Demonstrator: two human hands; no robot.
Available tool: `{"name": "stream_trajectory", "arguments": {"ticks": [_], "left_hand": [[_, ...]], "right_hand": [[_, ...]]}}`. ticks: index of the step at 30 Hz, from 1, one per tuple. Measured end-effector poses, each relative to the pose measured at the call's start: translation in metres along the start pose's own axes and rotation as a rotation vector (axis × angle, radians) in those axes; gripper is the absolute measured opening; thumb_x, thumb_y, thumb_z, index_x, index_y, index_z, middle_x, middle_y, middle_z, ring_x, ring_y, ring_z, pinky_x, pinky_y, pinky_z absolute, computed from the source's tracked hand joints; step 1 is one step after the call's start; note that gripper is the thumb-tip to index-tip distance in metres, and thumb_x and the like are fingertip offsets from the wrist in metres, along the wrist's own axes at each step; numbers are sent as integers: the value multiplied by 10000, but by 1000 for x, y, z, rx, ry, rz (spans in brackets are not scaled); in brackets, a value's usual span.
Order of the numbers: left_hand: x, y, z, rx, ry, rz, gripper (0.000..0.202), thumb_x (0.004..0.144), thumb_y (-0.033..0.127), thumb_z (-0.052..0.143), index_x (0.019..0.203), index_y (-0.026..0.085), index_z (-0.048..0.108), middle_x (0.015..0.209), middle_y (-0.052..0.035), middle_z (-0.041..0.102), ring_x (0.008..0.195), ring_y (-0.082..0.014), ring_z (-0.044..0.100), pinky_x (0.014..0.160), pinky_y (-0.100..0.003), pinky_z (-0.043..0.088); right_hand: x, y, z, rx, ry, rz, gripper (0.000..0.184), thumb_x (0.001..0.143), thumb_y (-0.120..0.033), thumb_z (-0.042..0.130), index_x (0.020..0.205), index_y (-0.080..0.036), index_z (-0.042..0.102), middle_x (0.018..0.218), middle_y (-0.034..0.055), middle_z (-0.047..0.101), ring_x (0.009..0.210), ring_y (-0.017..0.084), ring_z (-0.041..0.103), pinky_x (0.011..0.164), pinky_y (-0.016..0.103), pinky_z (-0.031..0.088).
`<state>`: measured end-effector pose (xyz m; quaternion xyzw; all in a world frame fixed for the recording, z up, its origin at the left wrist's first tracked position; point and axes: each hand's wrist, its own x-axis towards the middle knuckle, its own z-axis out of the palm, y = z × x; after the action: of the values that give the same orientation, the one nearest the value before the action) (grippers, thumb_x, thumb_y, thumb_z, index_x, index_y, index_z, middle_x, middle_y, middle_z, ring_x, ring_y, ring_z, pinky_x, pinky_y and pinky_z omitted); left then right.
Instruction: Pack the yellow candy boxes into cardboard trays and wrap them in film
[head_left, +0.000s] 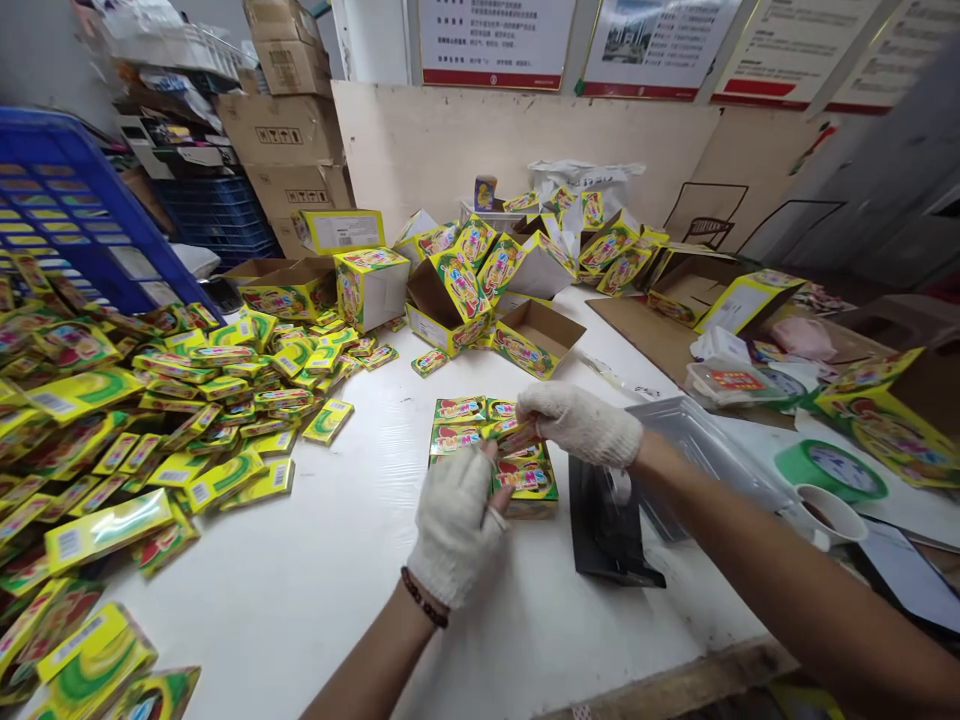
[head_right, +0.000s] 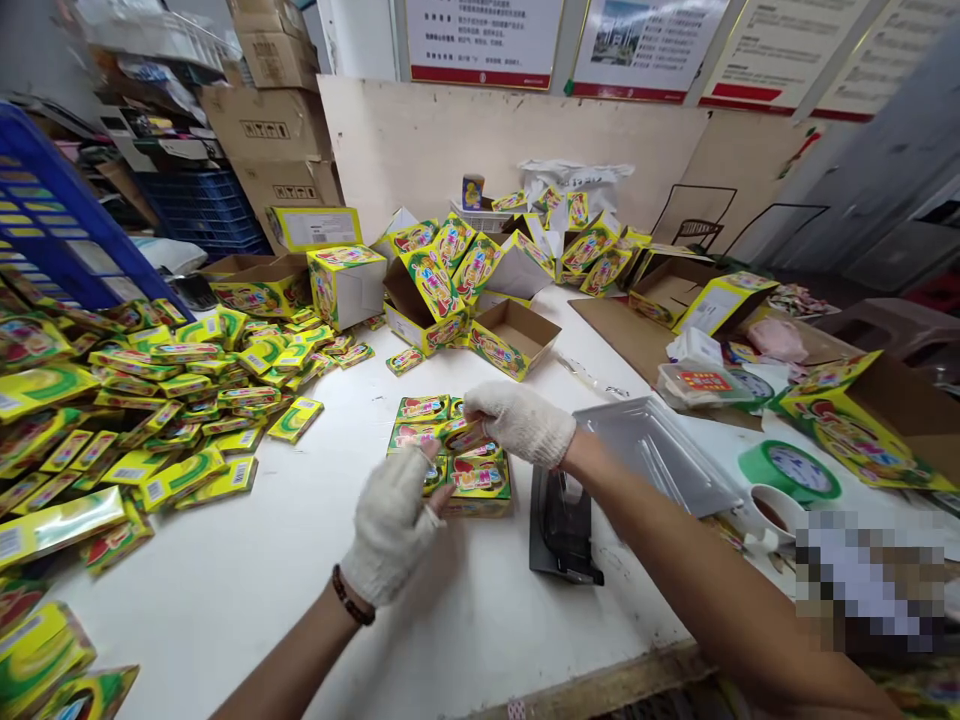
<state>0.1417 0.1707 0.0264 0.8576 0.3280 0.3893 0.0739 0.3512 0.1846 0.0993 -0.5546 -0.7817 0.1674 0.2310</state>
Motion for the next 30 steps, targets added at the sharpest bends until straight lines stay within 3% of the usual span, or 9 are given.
{"name": "stream_trajectory", "arguments": {"ticks": [3,5,7,9,11,15,19,25,30], "left_hand": [[38,0,-26,-181,-90,-167,273,867,337,572,1093,184,577,1025,-90,652,911,-230,610,766,-360,500],[58,4,-38,-348,-74,-360,215,885,376,540,992,192,569,890,-39,641,790,-185,598,694,-313,486],[69,9,-43,-474,61,-508,255,895,433,519,986,196,548,875,-20,632,778,-165,592,700,-295,485],[69,13,-39,-525,109,-552,294,899,469,503,1011,200,539,917,-25,638,832,-171,601,755,-306,491],[60,14,-29,-517,34,-547,341,910,498,469,1050,195,538,945,-43,643,852,-184,608,786,-333,494],[31,-3,-2,-344,4,-450,472,929,468,422,1280,155,465,1067,-106,624,927,-220,614,832,-386,504],[7,-23,15,-70,-81,-193,370,948,352,401,1225,142,529,1065,-128,619,1009,-262,585,865,-421,499],[13,-11,25,84,-250,52,195,940,274,433,940,178,603,977,-79,629,966,-241,559,967,-438,450],[25,-1,35,131,-398,187,332,922,344,500,1191,165,573,1159,-104,624,1130,-269,536,1058,-487,387]], "right_hand": [[6,-24,-10,120,120,-284,202,766,-111,537,910,-209,640,883,22,649,833,151,586,811,302,479],[10,-36,-4,241,404,-227,256,797,-185,577,1045,-225,628,1007,43,652,972,175,591,905,339,474],[12,-40,8,412,573,-54,328,813,-284,612,1134,-221,589,1082,62,642,1053,192,582,936,354,475],[13,-36,22,589,474,86,340,865,-386,550,1148,-199,568,1075,75,654,1018,193,605,880,343,507],[12,-24,28,627,329,163,333,921,-408,436,1117,-180,578,1032,70,674,937,182,622,821,327,521],[11,13,17,284,294,248,318,918,-297,420,1120,-166,626,1018,54,687,907,174,604,825,310,488],[10,45,23,-118,33,290,256,896,-202,455,990,-169,692,919,52,696,826,159,584,777,273,449],[6,47,66,-265,-6,276,230,914,-224,504,890,-140,717,1005,110,645,934,181,554,825,277,406],[21,47,49,-303,-97,250,229,921,-185,493,931,-142,717,991,85,653,927,148,582,835,230,420]]}}
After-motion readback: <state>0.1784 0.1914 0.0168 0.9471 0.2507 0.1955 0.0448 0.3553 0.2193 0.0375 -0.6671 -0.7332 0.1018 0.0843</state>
